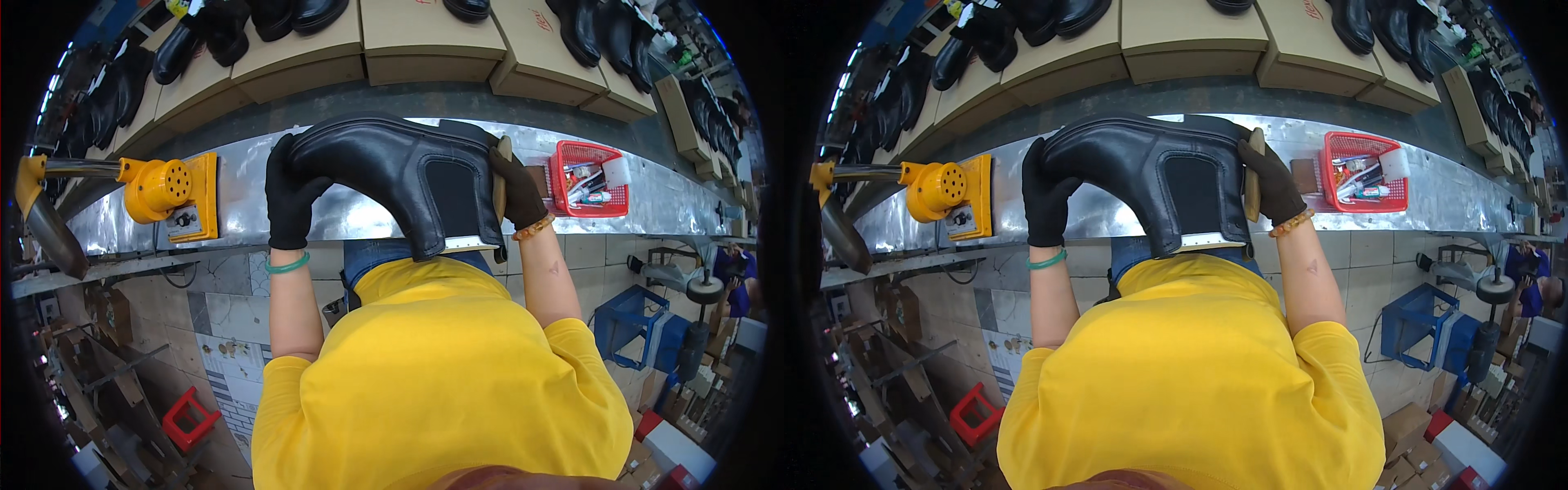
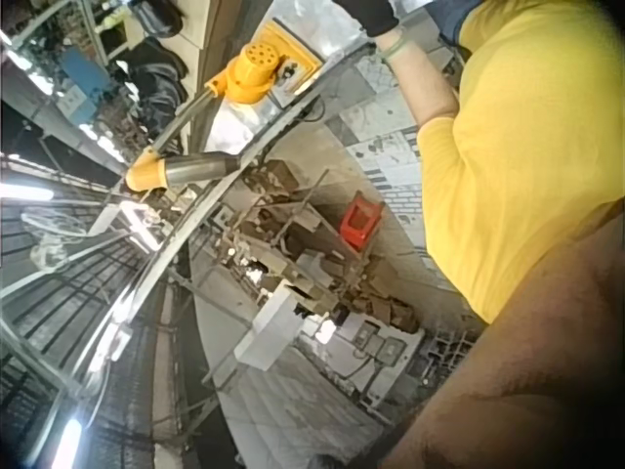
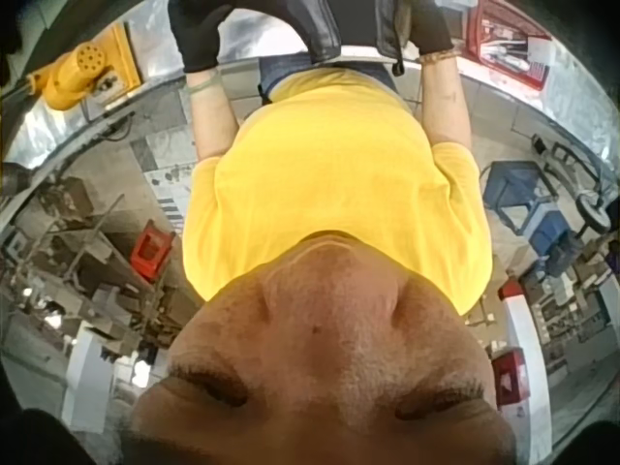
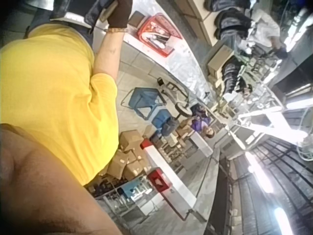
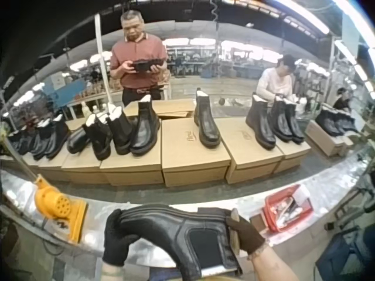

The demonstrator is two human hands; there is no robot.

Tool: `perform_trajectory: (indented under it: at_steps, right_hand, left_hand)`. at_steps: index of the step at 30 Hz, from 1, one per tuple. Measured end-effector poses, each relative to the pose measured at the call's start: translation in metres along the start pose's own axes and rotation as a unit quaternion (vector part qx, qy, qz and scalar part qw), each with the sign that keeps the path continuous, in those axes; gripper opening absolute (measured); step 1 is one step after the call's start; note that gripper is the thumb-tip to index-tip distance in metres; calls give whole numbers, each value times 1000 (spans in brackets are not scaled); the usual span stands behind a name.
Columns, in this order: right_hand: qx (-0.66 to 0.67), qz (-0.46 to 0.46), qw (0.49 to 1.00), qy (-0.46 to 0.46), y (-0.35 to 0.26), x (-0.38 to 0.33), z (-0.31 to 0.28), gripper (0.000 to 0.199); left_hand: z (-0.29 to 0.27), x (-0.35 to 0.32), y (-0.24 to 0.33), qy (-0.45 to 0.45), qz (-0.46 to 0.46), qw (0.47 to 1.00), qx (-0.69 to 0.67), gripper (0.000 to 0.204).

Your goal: The person uses a wooden block to rub and polish the exterior of black leather boots. They handle the boots one at a time, picking them up from a cardboard box, applying the block to the leather surface, and then placing them back on the box. The process is repeated for multiple boots in a row.

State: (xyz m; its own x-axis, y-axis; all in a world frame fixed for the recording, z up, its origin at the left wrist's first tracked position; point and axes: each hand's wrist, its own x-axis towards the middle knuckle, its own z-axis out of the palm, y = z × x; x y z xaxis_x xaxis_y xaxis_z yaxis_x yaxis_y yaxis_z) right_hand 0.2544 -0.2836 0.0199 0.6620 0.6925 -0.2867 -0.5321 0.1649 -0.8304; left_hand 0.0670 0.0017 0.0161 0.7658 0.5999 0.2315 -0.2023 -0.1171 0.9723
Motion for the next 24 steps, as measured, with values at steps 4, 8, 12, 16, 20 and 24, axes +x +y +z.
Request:
perform_trajectory:
  at_steps: [4, 8, 12, 16, 20, 24]
  right_hand:
    - [101, 50, 994, -15, 15, 4, -6, 46]
    - [173, 102, 979, 27, 60, 16, -23, 45]
    - [137, 134, 981, -15, 57, 6, 2, 44]
    - [202, 183, 962, -15, 61, 7, -10, 37]
    - [4, 102, 995, -10, 72, 16, -11, 40]
    - [118, 149, 982, -20, 64, 14, -7, 43]
  left_hand:
    - [8, 7, 6, -11, 33, 996, -85, 83]
    - [26, 18, 22, -48, 50, 984, -165, 85]
    - [41, 25, 39, -61, 52, 982, -172, 87]
    - [51, 35, 51, -91, 87, 982, -143, 86]
    - [60, 46, 64, -147, 81, 975, -146, 57]
    - [72, 72, 66, -131, 80, 936, -317, 31]
